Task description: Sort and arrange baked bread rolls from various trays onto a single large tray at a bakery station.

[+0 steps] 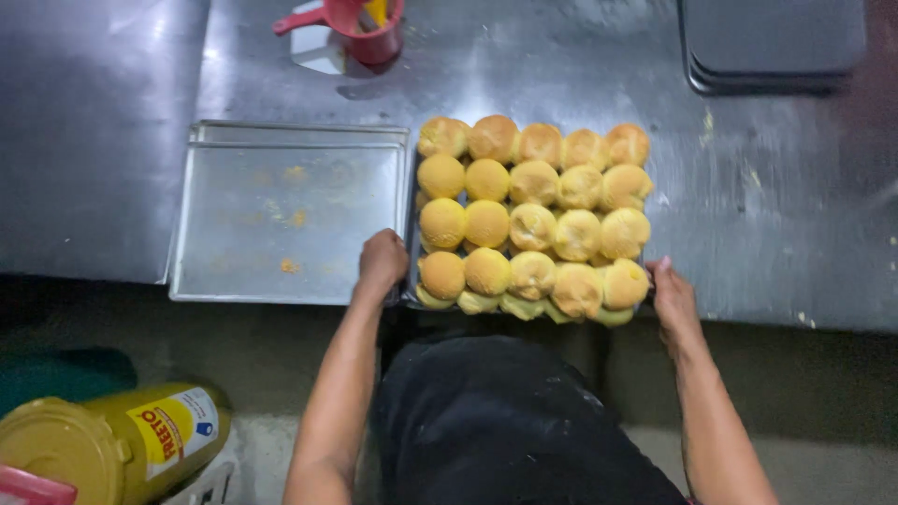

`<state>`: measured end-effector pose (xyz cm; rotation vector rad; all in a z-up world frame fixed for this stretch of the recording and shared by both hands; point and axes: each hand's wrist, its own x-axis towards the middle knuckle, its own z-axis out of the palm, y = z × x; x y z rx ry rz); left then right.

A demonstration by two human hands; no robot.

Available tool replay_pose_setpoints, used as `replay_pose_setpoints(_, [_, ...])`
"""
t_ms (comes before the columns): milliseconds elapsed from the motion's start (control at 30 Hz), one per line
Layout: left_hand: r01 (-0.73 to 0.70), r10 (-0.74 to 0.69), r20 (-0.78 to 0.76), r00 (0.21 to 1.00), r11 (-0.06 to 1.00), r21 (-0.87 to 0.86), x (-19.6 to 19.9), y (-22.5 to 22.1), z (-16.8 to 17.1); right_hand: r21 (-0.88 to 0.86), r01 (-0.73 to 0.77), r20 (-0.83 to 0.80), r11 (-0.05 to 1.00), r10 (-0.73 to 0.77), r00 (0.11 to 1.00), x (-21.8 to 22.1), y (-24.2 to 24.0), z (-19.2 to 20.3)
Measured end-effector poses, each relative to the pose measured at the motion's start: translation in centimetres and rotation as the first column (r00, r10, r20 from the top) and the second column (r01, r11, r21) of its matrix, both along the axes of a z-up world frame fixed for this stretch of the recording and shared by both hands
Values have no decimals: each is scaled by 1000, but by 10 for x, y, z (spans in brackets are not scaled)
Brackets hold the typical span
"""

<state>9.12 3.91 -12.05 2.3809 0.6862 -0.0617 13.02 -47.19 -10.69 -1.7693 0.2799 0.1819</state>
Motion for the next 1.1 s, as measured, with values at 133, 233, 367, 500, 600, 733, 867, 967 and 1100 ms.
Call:
replay_pose_setpoints(133, [-93,98,-102,990,994,56,9,-15,16,-113,-33,-78,993,25,997,8,5,9])
replay_pose_setpoints(233, [-94,96,-97,991,995,28,12,-15,16,-110,27,-155,994,-45,987,14,-1,3])
replay_pose_setpoints(367, [-120,115,-128,985,992,-33,17,-12,12,-125,-18,-190,992,-6,982,19,-6,1])
replay_pose_setpoints(500, [-157,144,-108,984,981,-116,14,-10,33,-159,1,-261,987,-43,964,24,-5,2])
replay_pose_setpoints(600, [-121,114,-60,992,985,-124,16,-6,31,-136,32,-281,990,-70,957,29,-13,-7])
replay_pose_setpoints(733, [-31,29,-20,999,996,-80,25,0,-12,-114,35,-265,993,-65,962,27,-13,-3])
replay_pose_setpoints(867, [-36,47,102,994,993,-111,31,4,-38,-39,11,-258,999,-21,966,28,-11,2])
replay_pose_setpoints(967, [-122,157,101,982,949,-289,21,-7,-15,46,23,-296,999,-8,955,29,-17,2])
replay_pose_setpoints(1100, [-269,338,80,938,852,-450,18,-20,5,124,-6,-276,992,40,960,47,-46,-45])
